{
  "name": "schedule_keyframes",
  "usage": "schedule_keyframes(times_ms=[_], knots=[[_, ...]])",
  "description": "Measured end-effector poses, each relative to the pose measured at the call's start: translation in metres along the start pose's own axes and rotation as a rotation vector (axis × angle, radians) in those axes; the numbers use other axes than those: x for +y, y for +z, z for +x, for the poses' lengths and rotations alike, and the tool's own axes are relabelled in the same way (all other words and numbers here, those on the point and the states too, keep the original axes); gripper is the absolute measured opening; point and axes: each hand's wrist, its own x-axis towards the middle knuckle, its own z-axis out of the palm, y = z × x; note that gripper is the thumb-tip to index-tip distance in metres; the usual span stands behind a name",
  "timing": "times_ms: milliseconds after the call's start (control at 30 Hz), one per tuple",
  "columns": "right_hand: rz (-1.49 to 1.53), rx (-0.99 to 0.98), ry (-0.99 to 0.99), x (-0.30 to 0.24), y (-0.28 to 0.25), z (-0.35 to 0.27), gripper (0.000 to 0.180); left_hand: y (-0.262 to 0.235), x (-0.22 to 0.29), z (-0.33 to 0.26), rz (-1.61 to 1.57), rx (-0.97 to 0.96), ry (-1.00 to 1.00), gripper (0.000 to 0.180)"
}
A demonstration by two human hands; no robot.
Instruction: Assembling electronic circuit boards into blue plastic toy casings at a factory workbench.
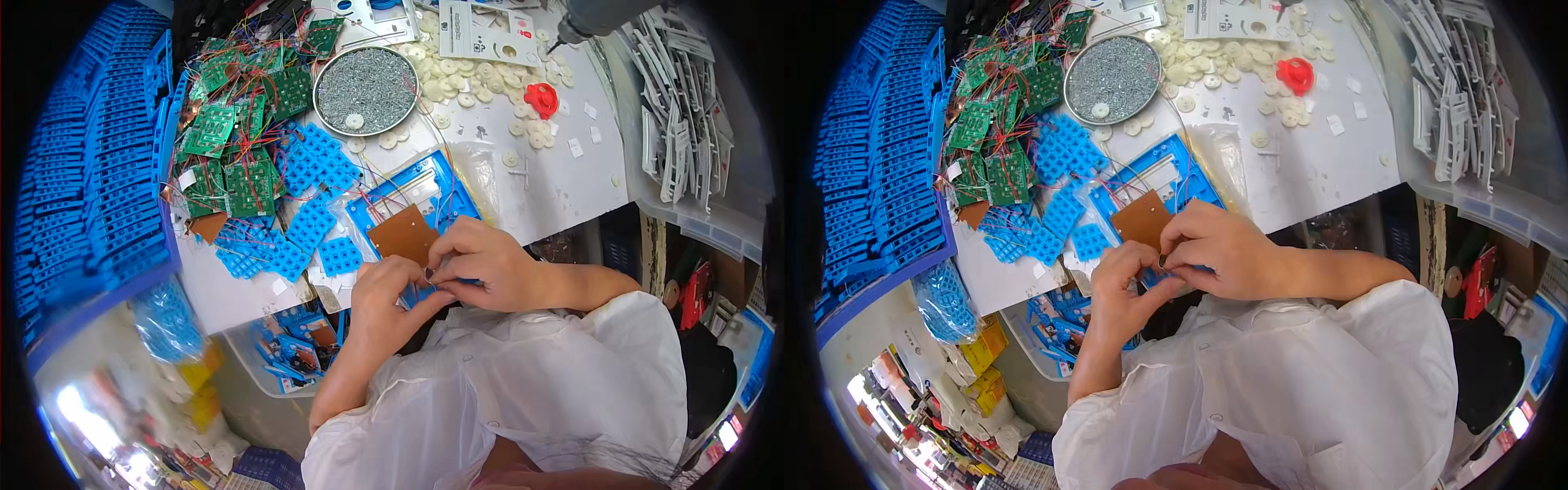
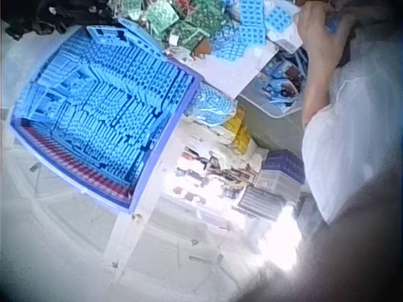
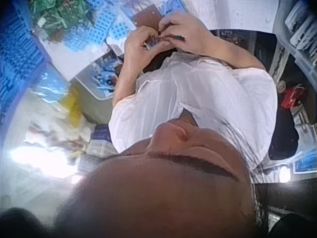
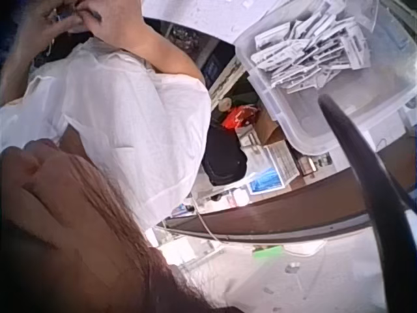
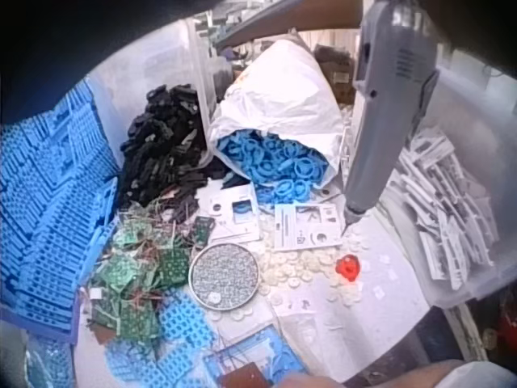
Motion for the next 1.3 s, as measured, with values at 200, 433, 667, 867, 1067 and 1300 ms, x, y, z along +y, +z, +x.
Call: schedule_keyframes(times_ms=[200,433,667,867,1067,1300], knots=[[0.001,0.015,-0.011,0.001,0.001,0.000,0.019,-0.004,0.007,-0.002,-0.098,-0.023,-0.081,0.012],[0.031,0.024,-0.066,0.006,-0.004,-0.001,0.020,0.003,-0.007,-0.007,-0.486,-0.034,-0.199,0.013],[-0.099,0.020,-0.090,0.009,-0.007,-0.006,0.020,0.005,-0.001,-0.009,-0.184,0.024,-0.092,0.017],[-0.174,-0.132,0.013,0.002,-0.012,-0.013,0.011,0.011,-0.013,-0.008,0.110,0.121,0.384,0.030],[0.208,-0.347,0.499,-0.011,-0.030,0.000,0.022,0.011,-0.016,-0.011,0.252,0.095,0.483,0.026],[0.298,-0.386,0.636,-0.011,-0.028,0.013,0.024,0.023,-0.010,-0.008,0.159,0.177,0.378,0.028]])
